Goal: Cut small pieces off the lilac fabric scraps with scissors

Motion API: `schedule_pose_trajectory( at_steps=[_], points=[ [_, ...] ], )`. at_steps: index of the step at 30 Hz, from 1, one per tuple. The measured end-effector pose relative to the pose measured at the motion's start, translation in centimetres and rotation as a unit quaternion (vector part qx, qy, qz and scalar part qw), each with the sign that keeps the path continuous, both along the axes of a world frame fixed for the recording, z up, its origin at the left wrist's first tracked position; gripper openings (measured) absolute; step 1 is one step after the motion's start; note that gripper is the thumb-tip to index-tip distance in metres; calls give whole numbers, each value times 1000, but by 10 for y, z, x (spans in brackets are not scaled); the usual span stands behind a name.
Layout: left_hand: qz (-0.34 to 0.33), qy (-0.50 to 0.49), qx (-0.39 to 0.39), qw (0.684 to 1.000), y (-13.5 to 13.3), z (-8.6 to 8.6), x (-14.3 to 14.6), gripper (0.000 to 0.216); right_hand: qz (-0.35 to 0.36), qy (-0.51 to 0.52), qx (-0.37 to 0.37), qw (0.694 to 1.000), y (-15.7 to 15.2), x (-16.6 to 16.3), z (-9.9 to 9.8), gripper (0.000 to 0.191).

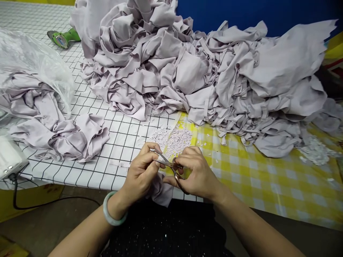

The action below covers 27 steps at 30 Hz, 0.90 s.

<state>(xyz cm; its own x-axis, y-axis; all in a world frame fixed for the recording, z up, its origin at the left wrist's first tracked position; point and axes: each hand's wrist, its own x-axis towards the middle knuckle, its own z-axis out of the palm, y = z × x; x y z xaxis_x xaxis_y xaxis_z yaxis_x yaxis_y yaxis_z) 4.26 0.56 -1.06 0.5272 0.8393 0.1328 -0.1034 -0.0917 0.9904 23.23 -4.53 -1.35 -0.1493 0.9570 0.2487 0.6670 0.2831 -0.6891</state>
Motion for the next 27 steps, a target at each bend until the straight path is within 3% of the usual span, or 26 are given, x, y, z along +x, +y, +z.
schedule_pose_trajectory(
  at_steps=[16, 27],
  points=[
    [1, 49, 94, 994, 1, 1, 2, 20, -7, -28, -5, 1000, -3, 7, -1, 47],
    [-9, 43, 88, 995, 2, -2, 4, 20, -9, -16, -2, 1000, -2, 8, -1, 49]
  ],
)
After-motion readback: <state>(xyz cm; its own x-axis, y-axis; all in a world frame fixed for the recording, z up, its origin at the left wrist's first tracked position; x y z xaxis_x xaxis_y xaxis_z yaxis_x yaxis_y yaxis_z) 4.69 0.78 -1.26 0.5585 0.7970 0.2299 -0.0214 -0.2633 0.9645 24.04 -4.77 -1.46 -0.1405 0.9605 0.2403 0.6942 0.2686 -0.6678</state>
